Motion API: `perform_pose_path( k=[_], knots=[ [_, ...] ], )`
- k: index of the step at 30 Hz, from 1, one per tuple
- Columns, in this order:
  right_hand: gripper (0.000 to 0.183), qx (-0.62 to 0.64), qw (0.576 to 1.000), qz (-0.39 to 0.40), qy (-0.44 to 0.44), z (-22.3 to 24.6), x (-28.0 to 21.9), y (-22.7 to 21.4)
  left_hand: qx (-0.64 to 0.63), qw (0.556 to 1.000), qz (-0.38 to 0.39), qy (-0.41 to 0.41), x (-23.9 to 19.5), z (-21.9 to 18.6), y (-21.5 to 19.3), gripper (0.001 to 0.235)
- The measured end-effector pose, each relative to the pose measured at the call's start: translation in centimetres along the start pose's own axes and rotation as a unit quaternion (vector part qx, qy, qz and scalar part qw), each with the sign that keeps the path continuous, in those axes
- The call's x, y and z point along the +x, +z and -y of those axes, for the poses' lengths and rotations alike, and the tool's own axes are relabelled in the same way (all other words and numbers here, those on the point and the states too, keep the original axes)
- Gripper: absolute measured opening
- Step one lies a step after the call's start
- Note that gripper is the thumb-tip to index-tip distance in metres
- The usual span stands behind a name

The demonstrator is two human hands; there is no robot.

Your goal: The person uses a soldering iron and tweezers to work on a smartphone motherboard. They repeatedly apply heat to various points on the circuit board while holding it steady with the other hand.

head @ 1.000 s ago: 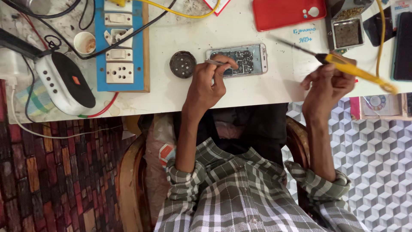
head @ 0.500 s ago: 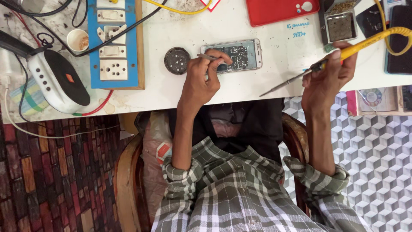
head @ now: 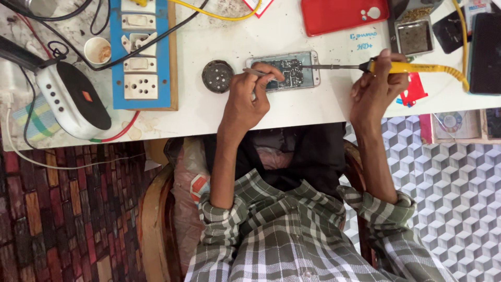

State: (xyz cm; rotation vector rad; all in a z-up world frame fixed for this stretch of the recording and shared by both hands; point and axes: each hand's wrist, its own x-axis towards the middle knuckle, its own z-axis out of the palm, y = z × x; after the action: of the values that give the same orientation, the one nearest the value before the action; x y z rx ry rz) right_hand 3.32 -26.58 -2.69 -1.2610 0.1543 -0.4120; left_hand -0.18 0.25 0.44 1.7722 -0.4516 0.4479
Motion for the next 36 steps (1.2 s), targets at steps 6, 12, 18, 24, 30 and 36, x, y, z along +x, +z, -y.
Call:
perform_pose_path(
  k=[6,12,18,24,30,36],
  knots=[
    [0.033,-0.003,0.999,-0.045,-0.027,-0.5,0.0,-0.2,-0.044,0.999,0.011,-0.005,0.1,0.6,0.1,0.011],
    [0.028,-0.026,0.999,-0.024,-0.03,-0.1,-0.3,0.2,-0.05,0.999,0.009,0.011,0.2,0.7,0.2,0.013],
    [0.031,-0.049,0.998,0.001,-0.044,0.2,-0.4,0.5,-0.034,0.999,0.016,-0.021,0.3,0.2,0.1,0.012],
    [0.024,-0.058,0.998,-0.026,-0.028,0.4,-0.5,1.0,-0.037,0.999,0.011,-0.001,0.5,-0.3,-0.1,0.014],
    [0.028,-0.014,0.999,-0.034,-0.029,0.3,-0.6,0.7,-0.009,1.0,0.013,-0.016,0.5,-0.4,-0.1,0.015],
    [0.029,0.017,0.998,-0.055,-0.012,-0.2,-0.3,0.1,-0.006,1.0,0.007,0.0,0.4,0.0,0.0,0.018]
  ],
)
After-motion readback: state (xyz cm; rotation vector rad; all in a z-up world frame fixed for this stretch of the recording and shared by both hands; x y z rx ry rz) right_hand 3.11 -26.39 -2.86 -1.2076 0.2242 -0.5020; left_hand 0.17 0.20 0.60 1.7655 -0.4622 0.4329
